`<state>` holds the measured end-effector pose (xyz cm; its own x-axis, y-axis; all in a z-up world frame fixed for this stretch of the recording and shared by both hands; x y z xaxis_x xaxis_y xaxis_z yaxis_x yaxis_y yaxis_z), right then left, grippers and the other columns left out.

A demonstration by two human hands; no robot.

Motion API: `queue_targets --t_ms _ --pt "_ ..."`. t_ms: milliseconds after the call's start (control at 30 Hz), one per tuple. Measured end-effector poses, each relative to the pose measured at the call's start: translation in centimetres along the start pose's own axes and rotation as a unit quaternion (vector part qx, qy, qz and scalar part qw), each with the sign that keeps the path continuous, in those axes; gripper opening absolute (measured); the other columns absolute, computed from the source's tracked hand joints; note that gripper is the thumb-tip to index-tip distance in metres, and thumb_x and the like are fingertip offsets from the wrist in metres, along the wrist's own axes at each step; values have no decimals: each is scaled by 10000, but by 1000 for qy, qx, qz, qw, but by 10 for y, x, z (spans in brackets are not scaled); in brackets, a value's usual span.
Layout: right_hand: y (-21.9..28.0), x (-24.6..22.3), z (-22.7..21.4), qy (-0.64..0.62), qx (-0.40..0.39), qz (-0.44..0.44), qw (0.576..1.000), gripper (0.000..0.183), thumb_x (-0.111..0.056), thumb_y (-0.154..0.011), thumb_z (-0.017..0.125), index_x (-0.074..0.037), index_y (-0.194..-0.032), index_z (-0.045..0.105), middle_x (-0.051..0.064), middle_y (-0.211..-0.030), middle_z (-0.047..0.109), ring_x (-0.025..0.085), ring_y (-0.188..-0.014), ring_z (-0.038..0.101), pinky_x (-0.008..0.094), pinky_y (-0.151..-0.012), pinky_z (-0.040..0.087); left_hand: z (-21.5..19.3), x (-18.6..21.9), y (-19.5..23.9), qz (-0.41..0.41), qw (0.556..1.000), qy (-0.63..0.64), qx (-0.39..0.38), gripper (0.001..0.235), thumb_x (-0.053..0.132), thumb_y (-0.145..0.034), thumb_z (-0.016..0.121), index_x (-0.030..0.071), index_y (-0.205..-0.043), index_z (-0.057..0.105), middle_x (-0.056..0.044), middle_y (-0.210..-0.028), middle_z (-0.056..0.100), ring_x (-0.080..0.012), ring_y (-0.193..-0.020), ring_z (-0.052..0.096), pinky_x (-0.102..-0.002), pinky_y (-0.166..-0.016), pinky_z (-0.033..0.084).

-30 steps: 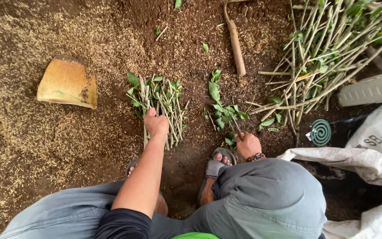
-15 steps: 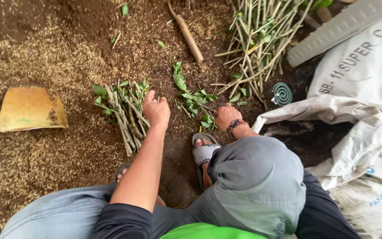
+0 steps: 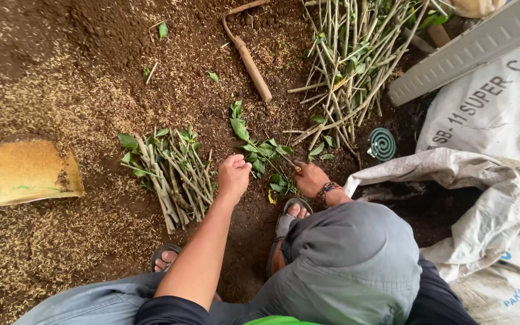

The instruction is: The person sits on the ground and uses pruning shears to trim leaves and side branches from multiple plant stems. They handle each stem individually, cutting away foliage and placing the trimmed stems into a growing pile on the left.

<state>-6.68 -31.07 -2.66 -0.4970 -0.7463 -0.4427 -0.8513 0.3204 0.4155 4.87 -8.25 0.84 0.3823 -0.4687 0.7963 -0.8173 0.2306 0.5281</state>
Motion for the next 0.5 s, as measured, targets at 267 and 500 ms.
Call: queue_targets --t_ms 267,500 --pt "-6 14 25 -80 -110 -132 982 377 -350 -939 673 26 -918 651 184 -893 615 347 -779 637 468 -715 519 50 -1 -24 119 983 -72 -119 641 34 -805 747 112 -1410 551 -169 -1273 614 -293 -1034 666 -382 -844 553" --pt "-10 41 7 -79 -138 18 987 250 -262 -939 634 -40 -828 658 115 -724 664 280 -651 652 440 -656 528 40 -53 -66 182 971 -140 71 127 57 -993 645 18 -1027 761 -139 -924 783 -210 -737 725 -313 -603 575"
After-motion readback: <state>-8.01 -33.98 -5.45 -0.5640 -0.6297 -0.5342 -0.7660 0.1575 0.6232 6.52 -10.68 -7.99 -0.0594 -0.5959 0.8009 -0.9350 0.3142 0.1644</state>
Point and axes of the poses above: each hand's wrist, its own y-axis away from the middle knuckle, its own z-axis out of the palm, x = y × z, the point moved 4 cm from there along -y, towards the middle knuckle
